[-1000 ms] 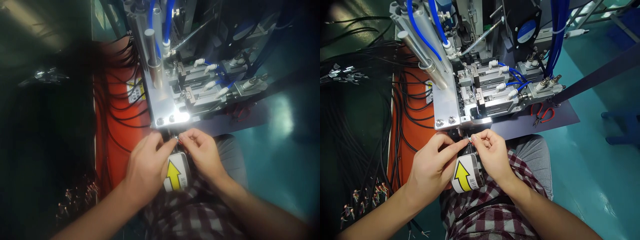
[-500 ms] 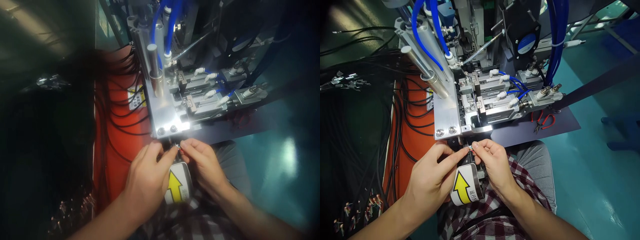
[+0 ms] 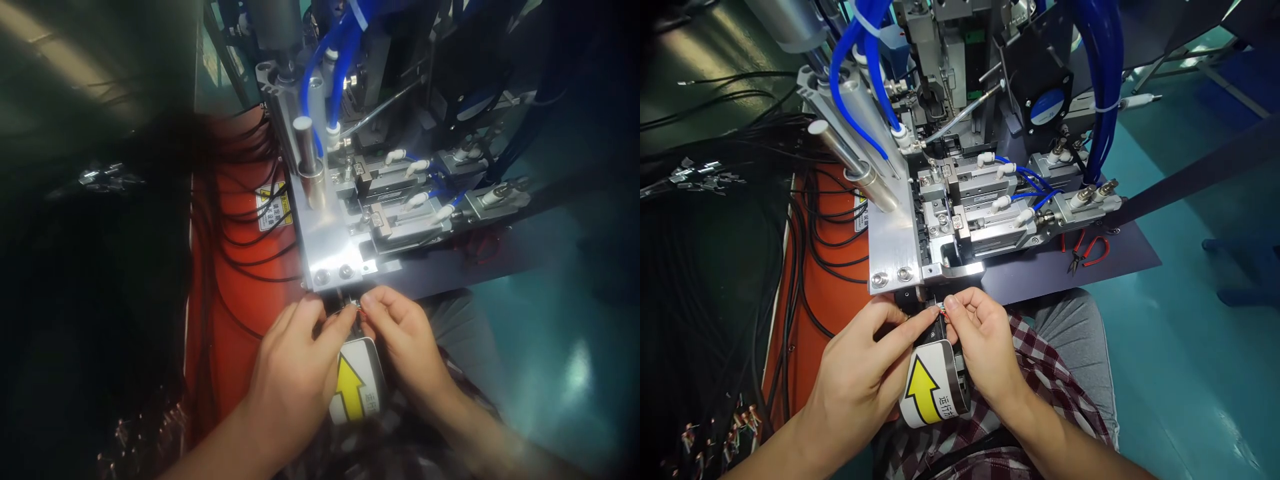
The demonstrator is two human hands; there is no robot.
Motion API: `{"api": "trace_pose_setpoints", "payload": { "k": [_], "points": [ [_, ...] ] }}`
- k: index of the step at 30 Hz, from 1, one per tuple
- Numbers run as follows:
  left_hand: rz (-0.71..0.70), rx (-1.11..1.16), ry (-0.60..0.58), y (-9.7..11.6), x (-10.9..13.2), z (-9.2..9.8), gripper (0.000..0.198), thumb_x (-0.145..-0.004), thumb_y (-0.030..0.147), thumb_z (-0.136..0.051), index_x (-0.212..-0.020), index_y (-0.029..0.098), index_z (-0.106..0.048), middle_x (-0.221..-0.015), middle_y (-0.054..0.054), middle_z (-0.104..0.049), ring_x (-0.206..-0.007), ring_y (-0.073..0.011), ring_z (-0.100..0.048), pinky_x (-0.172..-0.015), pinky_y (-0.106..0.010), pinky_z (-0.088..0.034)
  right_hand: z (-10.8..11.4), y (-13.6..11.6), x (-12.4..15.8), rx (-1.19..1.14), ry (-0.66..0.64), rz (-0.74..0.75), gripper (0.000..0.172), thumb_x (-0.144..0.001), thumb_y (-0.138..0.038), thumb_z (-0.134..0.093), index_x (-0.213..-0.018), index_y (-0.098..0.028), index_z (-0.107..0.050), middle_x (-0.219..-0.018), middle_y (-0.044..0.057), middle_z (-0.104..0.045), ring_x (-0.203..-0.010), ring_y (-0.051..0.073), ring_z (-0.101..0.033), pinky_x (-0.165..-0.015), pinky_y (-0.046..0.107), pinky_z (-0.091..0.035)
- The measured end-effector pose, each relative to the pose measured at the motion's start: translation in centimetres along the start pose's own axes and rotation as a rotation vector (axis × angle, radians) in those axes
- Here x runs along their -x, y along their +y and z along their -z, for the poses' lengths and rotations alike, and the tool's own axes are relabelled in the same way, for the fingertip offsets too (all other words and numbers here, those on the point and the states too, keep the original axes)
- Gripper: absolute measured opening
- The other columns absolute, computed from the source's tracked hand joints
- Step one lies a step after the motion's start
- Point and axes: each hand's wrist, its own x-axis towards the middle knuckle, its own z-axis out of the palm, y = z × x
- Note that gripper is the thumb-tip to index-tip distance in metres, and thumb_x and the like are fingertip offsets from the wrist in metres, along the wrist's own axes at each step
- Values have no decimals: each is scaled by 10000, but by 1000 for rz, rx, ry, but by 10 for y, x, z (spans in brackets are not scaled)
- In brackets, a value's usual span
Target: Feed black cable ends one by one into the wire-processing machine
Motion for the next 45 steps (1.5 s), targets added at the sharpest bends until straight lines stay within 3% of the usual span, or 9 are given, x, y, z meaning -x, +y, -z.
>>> {"api": "trace_pose_setpoints", "payload": {
  "k": [13,21,29,33,45],
  "points": [
    [-51,-92,-15,2,0,1,324,-890,78,-427,-1035,87,-717,-680,-72,-551,-601,-162,-535,-495,-255,-489,-2,-4,-1,141,58,49,354,-767,-476,-696,-646,-192,-523,-496,-55,-482,-445,89,-429,-440,212,-379],
    [-105,-181,-16,4,-2,2,311,-887,72,-439,-1025,76,-718,-645,-59,-523,-559,-171,-474,-458,-271,-414,-6,0,0,219,125,158,307,-793,-432,-657,-648,-204,-511,-476,-52,-485,-423,96,-436,-396,209,-370],
    [-88,-104,-29,1,0,2,312,-892,69,-437,-1034,58,-714,-670,-83,-552,-595,-169,-525,-486,-260,-469,4,-1,-1,48,-30,-5,302,-810,-419,-697,-711,-165,-565,-533,-53,-515,-493,73,-454,-481,185,-381],
    [-78,-90,-14,2,-1,1,293,-891,77,-459,-1018,56,-722,-667,-84,-561,-585,-161,-534,-484,-258,-482,11,3,-3,-47,-91,-14,298,-859,-423,-651,-739,-157,-593,-563,-43,-534,-527,72,-465,-520,178,-389],
    [-75,-82,-14,2,-2,2,301,-892,70,-450,-1020,52,-722,-658,-88,-567,-586,-167,-550,-478,-265,-495,3,-2,-1,80,-1,33,315,-804,-419,-689,-697,-165,-536,-517,-67,-491,-478,63,-424,-460,173,-356]
  ]
}}
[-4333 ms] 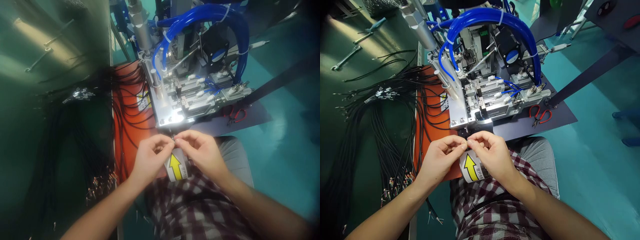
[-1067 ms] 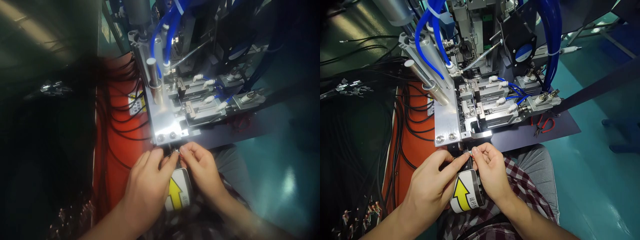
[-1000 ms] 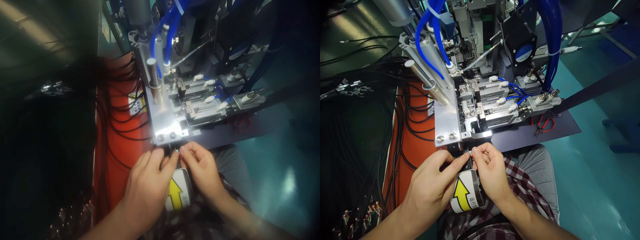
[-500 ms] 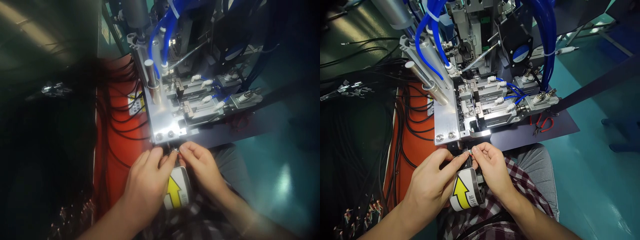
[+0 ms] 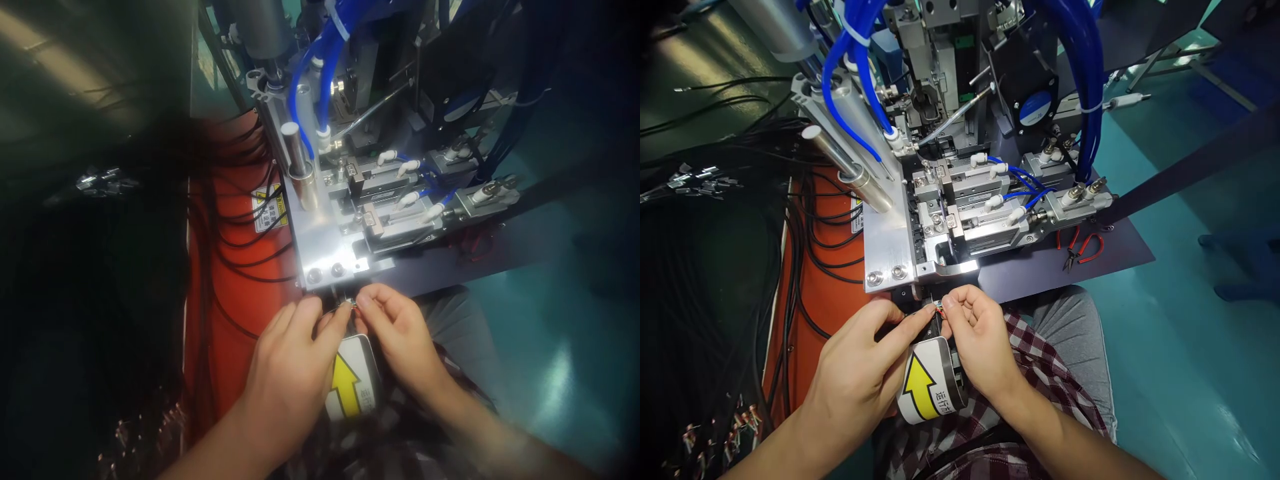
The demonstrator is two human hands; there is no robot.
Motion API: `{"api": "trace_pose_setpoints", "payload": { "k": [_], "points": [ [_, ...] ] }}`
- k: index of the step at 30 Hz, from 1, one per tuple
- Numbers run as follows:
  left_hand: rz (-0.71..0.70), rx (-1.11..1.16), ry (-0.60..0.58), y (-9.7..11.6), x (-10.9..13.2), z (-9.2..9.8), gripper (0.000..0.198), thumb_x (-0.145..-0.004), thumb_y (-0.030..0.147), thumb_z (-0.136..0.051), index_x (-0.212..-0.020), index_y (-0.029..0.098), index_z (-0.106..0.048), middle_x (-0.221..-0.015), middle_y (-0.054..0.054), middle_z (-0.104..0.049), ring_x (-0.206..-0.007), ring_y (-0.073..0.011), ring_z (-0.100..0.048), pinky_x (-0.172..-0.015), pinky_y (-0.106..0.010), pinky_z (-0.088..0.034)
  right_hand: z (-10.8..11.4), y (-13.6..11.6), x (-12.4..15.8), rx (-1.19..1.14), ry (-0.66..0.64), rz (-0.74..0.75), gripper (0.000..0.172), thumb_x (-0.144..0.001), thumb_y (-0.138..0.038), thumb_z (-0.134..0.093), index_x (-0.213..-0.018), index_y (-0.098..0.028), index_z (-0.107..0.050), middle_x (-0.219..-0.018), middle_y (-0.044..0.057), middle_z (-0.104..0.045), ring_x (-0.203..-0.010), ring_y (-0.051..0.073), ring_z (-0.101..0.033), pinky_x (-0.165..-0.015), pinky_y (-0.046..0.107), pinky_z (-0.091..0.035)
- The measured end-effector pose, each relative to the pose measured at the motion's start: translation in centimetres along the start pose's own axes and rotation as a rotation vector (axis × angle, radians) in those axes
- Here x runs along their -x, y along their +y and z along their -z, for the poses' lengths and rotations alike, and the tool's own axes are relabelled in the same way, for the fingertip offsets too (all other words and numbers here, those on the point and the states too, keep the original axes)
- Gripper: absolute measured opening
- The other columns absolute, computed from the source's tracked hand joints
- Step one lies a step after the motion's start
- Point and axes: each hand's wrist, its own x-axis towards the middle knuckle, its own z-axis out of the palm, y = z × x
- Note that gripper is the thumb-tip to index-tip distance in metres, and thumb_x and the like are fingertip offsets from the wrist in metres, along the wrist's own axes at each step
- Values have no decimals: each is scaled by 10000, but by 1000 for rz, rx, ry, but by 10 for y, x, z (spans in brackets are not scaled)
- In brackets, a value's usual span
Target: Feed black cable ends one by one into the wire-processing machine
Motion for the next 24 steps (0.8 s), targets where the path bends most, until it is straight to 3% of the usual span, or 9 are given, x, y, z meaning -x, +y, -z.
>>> {"api": "trace_pose_setpoints", "payload": {
  "k": [11,17,24],
  "points": [
    [29,28,9,-1,2,-2,290,-902,99,-459,-1030,81,-718,-679,-69,-559,-574,-148,-537,-472,-245,-483,12,3,3,-37,-78,-35,301,-868,-443,-620,-783,-155,-600,-577,-35,-555,-565,84,-495,-560,185,-417],
    [57,44,0,-2,6,-4,304,-891,87,-460,-1066,95,-709,-698,-63,-554,-597,-149,-543,-492,-245,-487,10,-1,6,41,-44,-61,291,-805,-409,-690,-724,-161,-561,-565,-57,-495,-515,71,-446,-497,180,-376],
    [46,60,-12,-2,4,-4,316,-869,68,-471,-1084,91,-701,-717,-72,-567,-611,-159,-559,-505,-259,-505,4,5,7,166,34,90,222,-855,-372,-603,-754,-181,-553,-556,-62,-445,-485,79,-370,-430,197,-310]
  ]
}}
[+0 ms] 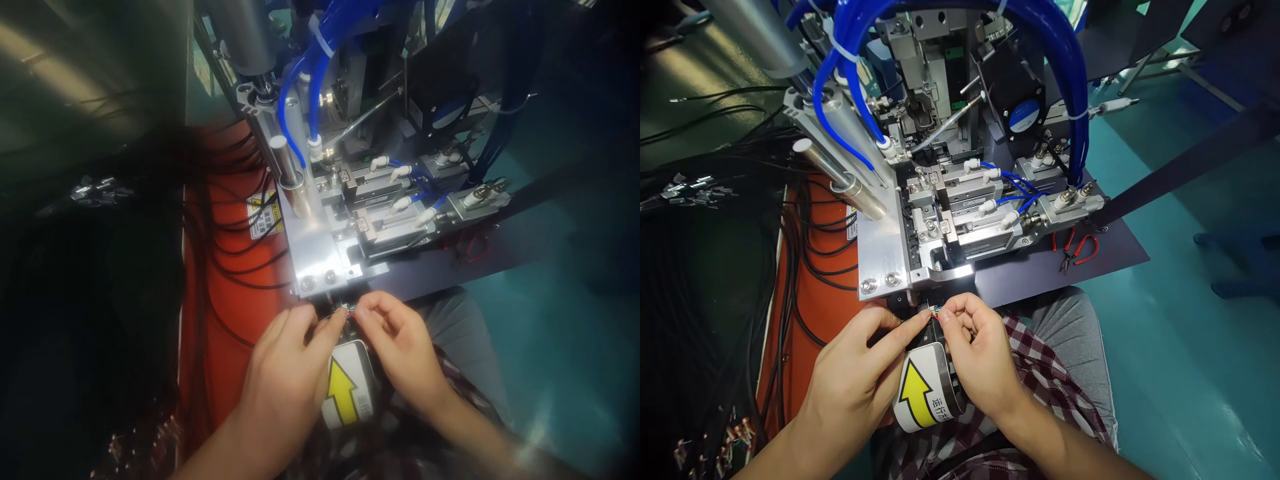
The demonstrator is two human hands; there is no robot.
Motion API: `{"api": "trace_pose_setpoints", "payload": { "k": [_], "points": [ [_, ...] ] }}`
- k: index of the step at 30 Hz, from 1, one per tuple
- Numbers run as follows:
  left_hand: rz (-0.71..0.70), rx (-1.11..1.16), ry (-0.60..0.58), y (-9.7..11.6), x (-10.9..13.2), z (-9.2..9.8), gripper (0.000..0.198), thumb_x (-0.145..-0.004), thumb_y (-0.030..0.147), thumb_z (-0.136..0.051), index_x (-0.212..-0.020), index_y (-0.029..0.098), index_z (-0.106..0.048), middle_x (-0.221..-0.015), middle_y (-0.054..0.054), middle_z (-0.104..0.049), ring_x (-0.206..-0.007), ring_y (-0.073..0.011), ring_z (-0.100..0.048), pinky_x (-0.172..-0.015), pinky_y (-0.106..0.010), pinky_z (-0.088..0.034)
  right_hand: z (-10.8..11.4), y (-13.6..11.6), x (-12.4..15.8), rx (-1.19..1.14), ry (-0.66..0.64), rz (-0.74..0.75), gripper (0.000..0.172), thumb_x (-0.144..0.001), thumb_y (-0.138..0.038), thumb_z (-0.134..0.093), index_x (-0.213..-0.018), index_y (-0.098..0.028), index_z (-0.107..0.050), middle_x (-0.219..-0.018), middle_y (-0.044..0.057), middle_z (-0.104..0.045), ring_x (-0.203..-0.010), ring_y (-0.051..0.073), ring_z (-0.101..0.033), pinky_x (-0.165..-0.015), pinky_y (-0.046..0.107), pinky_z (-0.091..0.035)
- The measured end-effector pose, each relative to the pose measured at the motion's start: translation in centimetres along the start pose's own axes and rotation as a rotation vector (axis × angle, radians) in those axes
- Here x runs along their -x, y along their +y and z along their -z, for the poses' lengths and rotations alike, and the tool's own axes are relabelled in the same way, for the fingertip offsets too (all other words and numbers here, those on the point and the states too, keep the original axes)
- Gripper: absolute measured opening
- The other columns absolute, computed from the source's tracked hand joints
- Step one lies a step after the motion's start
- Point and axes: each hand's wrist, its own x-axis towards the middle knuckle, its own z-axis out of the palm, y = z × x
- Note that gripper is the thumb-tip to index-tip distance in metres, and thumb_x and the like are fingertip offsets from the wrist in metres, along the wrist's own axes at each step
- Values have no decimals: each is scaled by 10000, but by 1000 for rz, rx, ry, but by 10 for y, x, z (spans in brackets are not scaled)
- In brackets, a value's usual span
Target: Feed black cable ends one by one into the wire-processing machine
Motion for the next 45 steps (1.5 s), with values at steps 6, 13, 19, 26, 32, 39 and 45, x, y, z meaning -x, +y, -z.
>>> {"api": "trace_pose_setpoints", "payload": {
  "k": [6,13,19,26,32,39,45],
  "points": [
    [-4,-5,-3,-1,0,1,314,-875,71,-467,-1083,93,-702,-711,-71,-561,-614,-159,-559,-506,-258,-505,1,3,-1,92,-6,55,175,-881,-320,-564,-772,-184,-542,-627,-39,-471,-537,96,-412,-465,219,-335],
    [-3,-24,-8,-1,1,2,309,-886,82,-460,-1086,103,-695,-707,-55,-552,-618,-143,-548,-519,-234,-496,2,8,-4,260,27,235,138,-899,-245,-525,-771,-192,-531,-719,-2,-533,-628,129,-511,-565,249,-412],
    [16,8,-7,-2,4,-2,311,-881,77,-471,-1110,126,-674,-759,-50,-547,-659,-142,-538,-556,-234,-482,8,7,-1,133,-6,92,171,-906,-328,-554,-791,-201,-553,-608,-37,-515,-535,117,-495,-496,232,-392],
    [82,42,28,-1,11,-9,337,-880,73,-471,-1148,172,-649,-779,-32,-517,-683,-148,-502,-573,-245,-432,7,8,3,232,49,240,102,-870,-258,-613,-791,-194,-605,-708,-5,-586,-597,121,-528,-552,238,-420],
    [83,53,18,-3,13,-9,343,-884,86,-478,-1175,181,-634,-817,-38,-529,-706,-152,-511,-597,-258,-442,4,7,0,262,28,267,135,-913,-232,-538,-785,-195,-560,-733,-3,-553,-637,129,-539,-575,240,-440],
    [18,-2,4,-1,6,-4,288,-913,112,-457,-1108,129,-668,-752,-47,-538,-651,-143,-517,-553,-242,-457,8,5,-5,515,27,542,124,-895,-137,-512,-789,-199,-529,-727,1,-523,-635,136,-512,-584,263,-427],
    [29,39,21,-2,6,-3,286,-886,75,-481,-1109,107,-658,-757,-55,-554,-660,-149,-539,-557,-251,-481,16,-2,-6,558,-16,520,141,-908,-158,-517,-781,-199,-560,-713,8,-565,-635,144,-536,-591,271,-443]
  ]
}}
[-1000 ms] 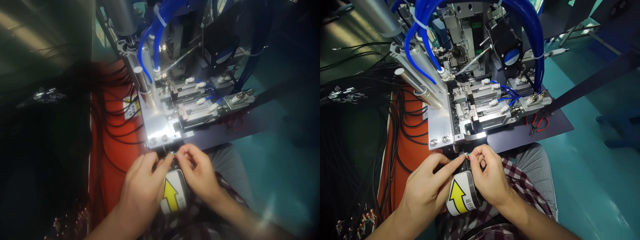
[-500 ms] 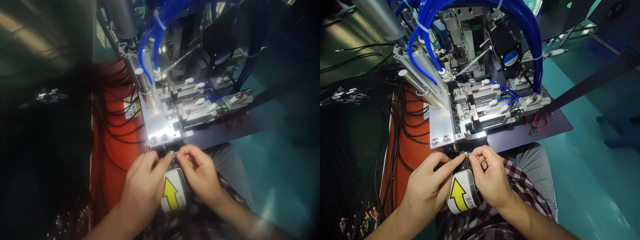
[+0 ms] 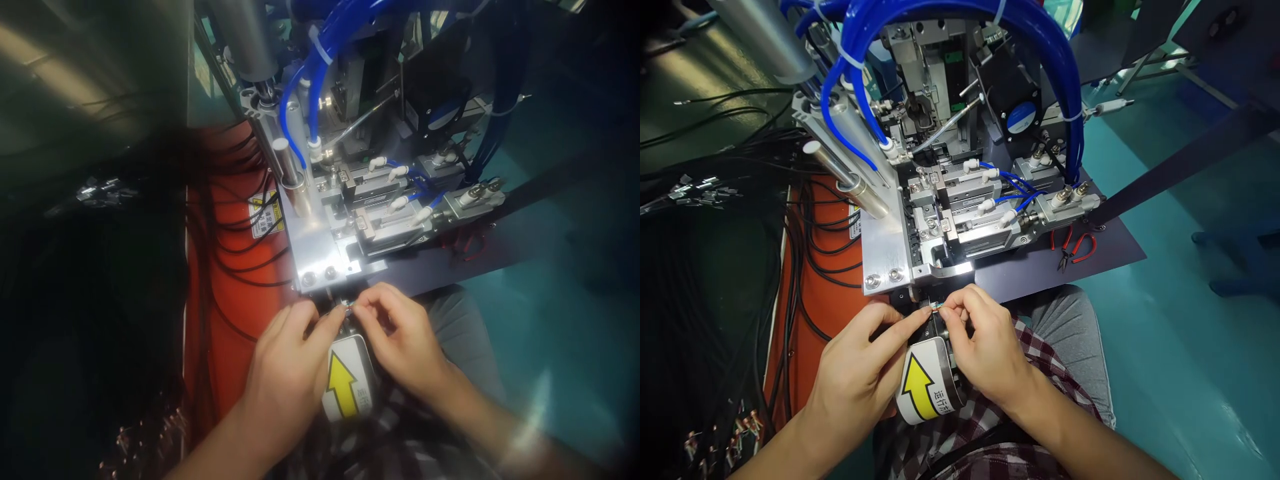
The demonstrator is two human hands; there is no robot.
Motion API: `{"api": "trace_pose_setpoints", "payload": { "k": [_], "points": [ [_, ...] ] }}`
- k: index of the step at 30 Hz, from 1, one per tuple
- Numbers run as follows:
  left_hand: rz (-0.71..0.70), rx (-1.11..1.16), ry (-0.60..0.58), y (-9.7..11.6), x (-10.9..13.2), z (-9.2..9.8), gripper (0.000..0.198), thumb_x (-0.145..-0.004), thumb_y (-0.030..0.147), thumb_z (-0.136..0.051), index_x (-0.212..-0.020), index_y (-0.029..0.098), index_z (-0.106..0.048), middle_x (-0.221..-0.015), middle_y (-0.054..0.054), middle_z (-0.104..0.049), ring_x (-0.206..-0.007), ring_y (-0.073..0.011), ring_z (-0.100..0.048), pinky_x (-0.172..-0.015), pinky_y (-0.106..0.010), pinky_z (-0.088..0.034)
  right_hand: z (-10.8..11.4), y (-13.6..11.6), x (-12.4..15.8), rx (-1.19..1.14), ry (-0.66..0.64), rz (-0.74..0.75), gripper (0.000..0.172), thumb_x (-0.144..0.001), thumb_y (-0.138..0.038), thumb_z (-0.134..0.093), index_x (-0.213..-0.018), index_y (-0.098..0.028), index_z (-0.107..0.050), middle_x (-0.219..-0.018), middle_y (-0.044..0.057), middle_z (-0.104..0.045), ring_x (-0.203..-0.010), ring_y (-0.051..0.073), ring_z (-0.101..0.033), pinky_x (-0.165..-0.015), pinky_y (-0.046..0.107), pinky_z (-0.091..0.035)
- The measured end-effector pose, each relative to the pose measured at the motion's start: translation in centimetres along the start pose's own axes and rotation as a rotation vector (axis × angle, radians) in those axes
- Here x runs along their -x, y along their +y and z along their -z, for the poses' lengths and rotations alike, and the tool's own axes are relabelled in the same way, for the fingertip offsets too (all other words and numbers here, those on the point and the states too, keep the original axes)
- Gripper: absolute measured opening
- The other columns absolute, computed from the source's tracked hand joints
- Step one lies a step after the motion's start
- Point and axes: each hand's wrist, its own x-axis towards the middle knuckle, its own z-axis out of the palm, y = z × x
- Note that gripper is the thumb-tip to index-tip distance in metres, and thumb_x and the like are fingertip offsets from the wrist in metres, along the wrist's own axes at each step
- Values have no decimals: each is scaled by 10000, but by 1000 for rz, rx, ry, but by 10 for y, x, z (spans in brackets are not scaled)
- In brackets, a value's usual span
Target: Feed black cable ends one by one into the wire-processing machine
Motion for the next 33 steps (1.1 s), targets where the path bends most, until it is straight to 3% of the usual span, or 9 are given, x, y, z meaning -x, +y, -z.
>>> {"api": "trace_pose_setpoints", "payload": {
  "k": [6,12,18,25,33],
  "points": [
    [14,22,32,0,0,1,228,-866,43,-489,-998,82,-671,-734,-56,-557,-654,-148,-546,-570,-251,-499,3,-12,-6,8,6,-71,140,-915,-222,-537,-952,-184,-667,-847,56,-704,-743,184,-643,-680,295,-500],
    [28,15,21,1,0,1,261,-867,49,-461,-1007,114,-672,-737,-46,-549,-657,-145,-541,-566,-243,-501,-3,-18,-11,85,-6,-147,130,-860,-283,-608,-815,-200,-697,-598,-1,-619,-525,148,-528,-534,281,-417],
    [33,17,7,2,-2,2,265,-859,34,-465,-990,97,-686,-725,-51,-541,-646,-147,-530,-553,-243,-488,-7,-17,-12,-74,-10,-184,111,-831,-239,-607,-730,-193,-605,-530,-64,-408,-461,98,-390,-463,239,-335],
    [17,38,-13,2,-3,3,249,-867,53,-470,-985,74,-688,-730,-67,-555,-653,-157,-544,-563,-256,-503,-9,-7,-4,-296,1,-328,148,-874,-300,-562,-778,-190,-587,-651,-20,-522,-556,115,-460,-492,231,-368],
    [-25,-14,-84,1,-2,4,316,-875,74,-458,-1114,90,-664,-746,-69,-539,-641,-165,-530,-528,-257,-483,-3,-15,-16,-458,-78,-568,161,-793,-317,-605,-724,-173,-581,-646,-15,-536,-579,117,-455,-502,227,-362]
  ]
}}
